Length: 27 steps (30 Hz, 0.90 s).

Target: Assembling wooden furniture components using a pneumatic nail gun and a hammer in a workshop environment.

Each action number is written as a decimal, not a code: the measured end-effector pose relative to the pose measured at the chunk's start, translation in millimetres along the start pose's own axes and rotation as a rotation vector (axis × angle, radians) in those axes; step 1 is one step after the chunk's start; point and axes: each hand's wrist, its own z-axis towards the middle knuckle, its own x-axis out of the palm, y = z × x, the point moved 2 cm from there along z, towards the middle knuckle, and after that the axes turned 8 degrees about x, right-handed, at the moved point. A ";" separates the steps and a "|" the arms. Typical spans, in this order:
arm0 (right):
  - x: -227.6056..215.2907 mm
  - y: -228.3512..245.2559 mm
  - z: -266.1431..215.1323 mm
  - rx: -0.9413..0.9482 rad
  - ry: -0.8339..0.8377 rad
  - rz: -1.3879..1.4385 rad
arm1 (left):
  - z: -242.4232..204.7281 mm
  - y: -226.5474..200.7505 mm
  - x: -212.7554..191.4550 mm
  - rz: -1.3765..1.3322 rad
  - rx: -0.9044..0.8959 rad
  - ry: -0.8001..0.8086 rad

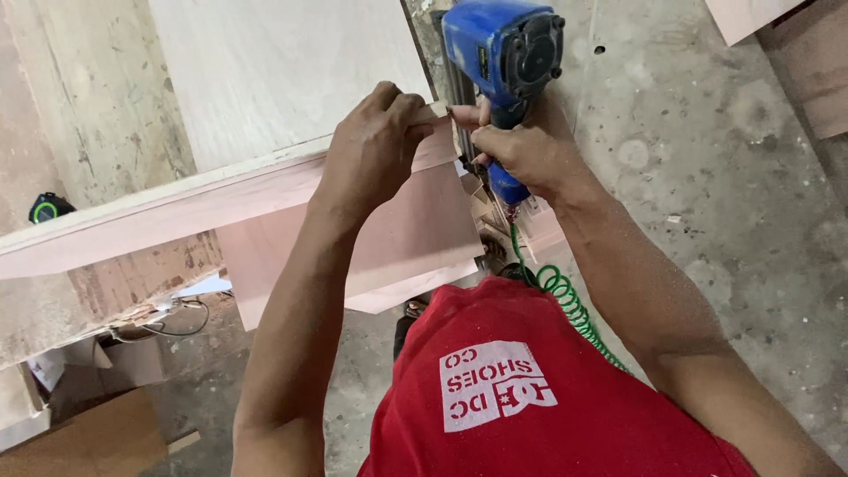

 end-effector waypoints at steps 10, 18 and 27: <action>2.4 -0.7 1.3 -0.001 -0.108 0.033 | 3.7 5.9 11.7 0.034 0.035 -0.020; 0.4 -6.5 5.0 -0.013 -0.105 0.042 | 7.6 5.4 14.6 0.056 0.055 -0.024; 5.9 -3.9 4.5 -0.028 -0.154 0.029 | 6.3 4.0 16.1 0.079 0.084 -0.103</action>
